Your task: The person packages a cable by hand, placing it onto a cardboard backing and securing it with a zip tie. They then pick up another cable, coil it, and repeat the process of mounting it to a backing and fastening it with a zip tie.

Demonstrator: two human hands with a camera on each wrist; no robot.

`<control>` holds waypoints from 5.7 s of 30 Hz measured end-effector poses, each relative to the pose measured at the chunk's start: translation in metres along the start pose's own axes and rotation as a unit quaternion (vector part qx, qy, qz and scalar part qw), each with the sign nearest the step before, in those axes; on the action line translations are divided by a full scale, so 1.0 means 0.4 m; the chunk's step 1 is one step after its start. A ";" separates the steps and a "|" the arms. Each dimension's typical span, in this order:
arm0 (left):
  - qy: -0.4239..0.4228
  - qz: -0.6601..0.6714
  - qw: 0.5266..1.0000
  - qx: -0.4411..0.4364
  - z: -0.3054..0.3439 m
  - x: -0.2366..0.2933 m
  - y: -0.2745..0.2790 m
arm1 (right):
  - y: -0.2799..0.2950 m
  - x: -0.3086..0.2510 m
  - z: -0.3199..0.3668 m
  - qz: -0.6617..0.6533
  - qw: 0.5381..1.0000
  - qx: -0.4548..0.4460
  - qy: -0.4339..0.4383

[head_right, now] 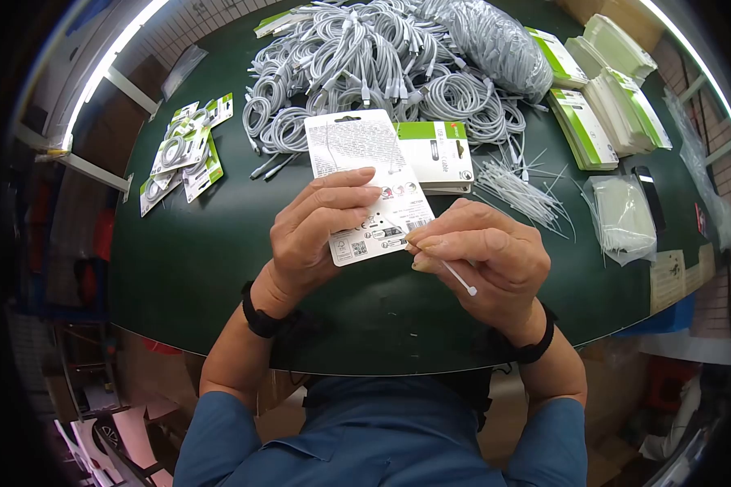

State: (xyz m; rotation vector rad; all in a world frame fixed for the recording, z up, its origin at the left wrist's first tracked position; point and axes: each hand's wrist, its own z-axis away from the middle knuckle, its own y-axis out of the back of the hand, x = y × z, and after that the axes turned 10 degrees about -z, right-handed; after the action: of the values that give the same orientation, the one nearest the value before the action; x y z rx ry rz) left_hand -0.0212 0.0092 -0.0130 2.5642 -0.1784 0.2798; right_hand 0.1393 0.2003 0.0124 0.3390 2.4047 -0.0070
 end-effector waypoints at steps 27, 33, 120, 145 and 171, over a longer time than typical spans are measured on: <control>-0.086 -0.170 0.981 -0.034 -0.054 0.160 0.059 | 0.038 -0.045 -0.055 -0.023 0.976 -0.100 -0.193; -0.029 0.020 0.998 -0.050 -0.058 0.183 0.032 | 0.066 -0.043 -0.052 -0.204 0.927 -0.119 -0.292; 0.464 0.448 0.763 -0.047 0.035 0.110 -0.061 | -0.025 0.053 -0.009 0.155 0.986 0.030 -0.047; 0.435 0.435 0.785 -0.075 0.029 0.111 -0.042 | 0.002 0.020 0.018 0.271 0.957 -0.053 0.093; 0.396 0.388 0.830 -0.065 0.040 0.112 -0.057 | -0.003 0.044 0.006 0.234 0.970 -0.050 0.028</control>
State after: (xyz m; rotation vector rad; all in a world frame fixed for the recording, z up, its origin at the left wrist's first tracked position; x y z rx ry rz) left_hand 0.0290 0.0166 -0.0272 1.8992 -0.8676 1.5223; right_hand 0.1279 0.2030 -0.0009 0.8591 2.3123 0.3407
